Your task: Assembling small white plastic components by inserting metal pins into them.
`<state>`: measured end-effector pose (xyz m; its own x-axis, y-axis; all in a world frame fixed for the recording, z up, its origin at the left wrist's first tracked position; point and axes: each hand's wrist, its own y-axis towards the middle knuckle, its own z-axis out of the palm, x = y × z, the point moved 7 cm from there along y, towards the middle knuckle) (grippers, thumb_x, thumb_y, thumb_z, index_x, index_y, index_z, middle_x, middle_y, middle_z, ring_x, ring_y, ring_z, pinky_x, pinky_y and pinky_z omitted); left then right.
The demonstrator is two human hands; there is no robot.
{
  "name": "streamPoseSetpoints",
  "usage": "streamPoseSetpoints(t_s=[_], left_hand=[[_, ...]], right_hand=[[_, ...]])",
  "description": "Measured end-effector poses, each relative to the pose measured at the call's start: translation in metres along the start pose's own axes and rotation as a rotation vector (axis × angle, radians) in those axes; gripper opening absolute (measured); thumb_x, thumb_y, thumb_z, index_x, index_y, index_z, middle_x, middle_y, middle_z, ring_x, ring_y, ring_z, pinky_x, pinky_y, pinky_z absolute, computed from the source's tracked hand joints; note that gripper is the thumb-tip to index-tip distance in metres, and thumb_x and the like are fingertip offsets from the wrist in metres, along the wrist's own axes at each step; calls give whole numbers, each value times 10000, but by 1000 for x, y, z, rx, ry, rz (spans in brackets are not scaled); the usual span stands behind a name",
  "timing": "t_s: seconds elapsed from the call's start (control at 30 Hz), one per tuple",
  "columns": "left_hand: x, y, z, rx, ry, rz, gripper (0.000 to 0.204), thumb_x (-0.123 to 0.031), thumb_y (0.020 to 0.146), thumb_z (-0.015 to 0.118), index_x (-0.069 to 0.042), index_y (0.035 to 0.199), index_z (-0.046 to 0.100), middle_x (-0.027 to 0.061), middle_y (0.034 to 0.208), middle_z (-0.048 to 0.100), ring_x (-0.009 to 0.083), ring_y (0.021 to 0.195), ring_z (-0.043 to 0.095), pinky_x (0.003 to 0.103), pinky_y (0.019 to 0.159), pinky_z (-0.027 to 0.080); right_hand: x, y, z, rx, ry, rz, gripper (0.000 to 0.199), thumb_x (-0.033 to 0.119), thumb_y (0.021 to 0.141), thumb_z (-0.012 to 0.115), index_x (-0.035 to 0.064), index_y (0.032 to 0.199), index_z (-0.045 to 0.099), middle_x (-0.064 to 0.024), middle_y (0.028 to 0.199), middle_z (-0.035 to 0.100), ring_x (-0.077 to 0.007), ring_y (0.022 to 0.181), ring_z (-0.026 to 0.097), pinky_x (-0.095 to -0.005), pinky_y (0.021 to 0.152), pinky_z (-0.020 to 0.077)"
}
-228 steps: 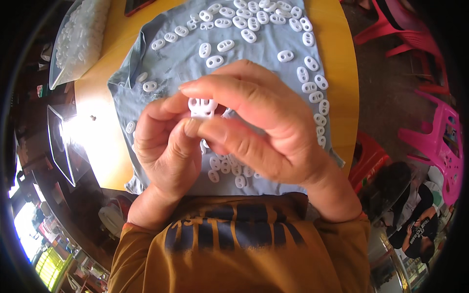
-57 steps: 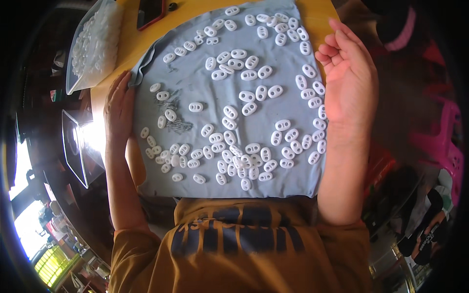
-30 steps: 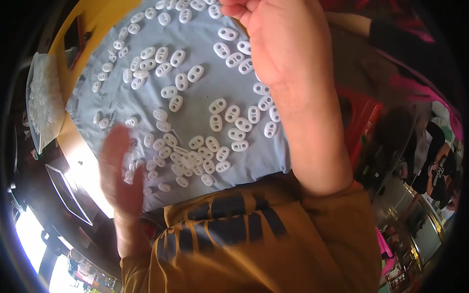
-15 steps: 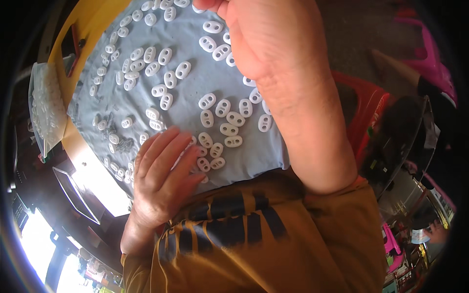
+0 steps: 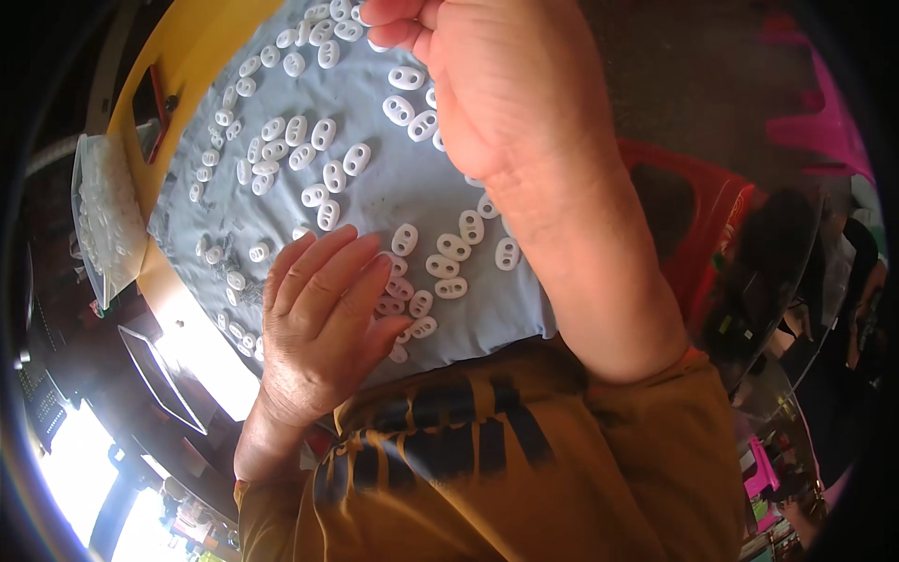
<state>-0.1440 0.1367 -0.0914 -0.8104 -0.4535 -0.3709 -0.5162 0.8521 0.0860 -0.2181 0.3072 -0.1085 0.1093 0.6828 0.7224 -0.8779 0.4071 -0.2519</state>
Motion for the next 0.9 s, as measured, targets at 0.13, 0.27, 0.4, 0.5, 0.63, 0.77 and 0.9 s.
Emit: streamPoseSetpoints(t_s=[0.13,0.27,0.4,0.5,0.63,0.77,0.9], left_hand=[[-10,21,3,7,-32,22,490,-234,656,713,-20,1081,596,123,1208,521,295,1139,487,440,943,385],[-29,35,25,195,-80,110,647,-333,697,677,-115,1271,476,77,1388,366,261,1303,312,447,1063,217],[-18,24,30,238,-36,44,657,-355,673,697,-113,1250,498,72,1381,374,252,1301,317,452,1070,204],[-11,16,13,241,32,-10,584,-322,654,724,-92,1167,564,91,1333,430,270,1258,378,460,1052,236],[-12,24,8,233,42,-5,575,-311,658,723,-75,1158,564,119,1324,432,295,1249,382,467,1025,277],[-18,57,16,116,-46,28,578,-290,685,712,-80,1194,537,138,1329,411,309,1259,359,477,1017,280],[-18,71,24,60,-43,12,554,-274,706,702,-110,1206,528,134,1341,388,313,1264,338,480,1014,280]], right_hand=[[3,-1,0,-108,51,7,160,122,841,559,23,962,598,-12,770,553,-112,701,491,-242,678,393],[19,10,-19,-198,93,-133,186,133,836,559,32,991,576,-8,771,542,-107,694,479,-243,672,394],[15,16,-30,-264,116,-130,190,132,829,560,32,989,572,-8,770,534,-106,688,474,-244,670,394],[11,18,-26,-216,152,-71,195,119,808,572,27,980,567,-8,767,529,-107,682,468,-239,665,392],[16,18,-27,-231,156,-77,197,113,810,568,25,985,562,-7,767,529,-108,679,466,-237,662,391],[7,23,-28,-181,176,-49,186,121,819,565,28,980,566,-5,763,527,-103,675,462,-231,657,389],[4,22,-25,-154,205,-26,158,128,830,570,36,959,574,-1,751,523,-94,675,460,-221,654,387]])
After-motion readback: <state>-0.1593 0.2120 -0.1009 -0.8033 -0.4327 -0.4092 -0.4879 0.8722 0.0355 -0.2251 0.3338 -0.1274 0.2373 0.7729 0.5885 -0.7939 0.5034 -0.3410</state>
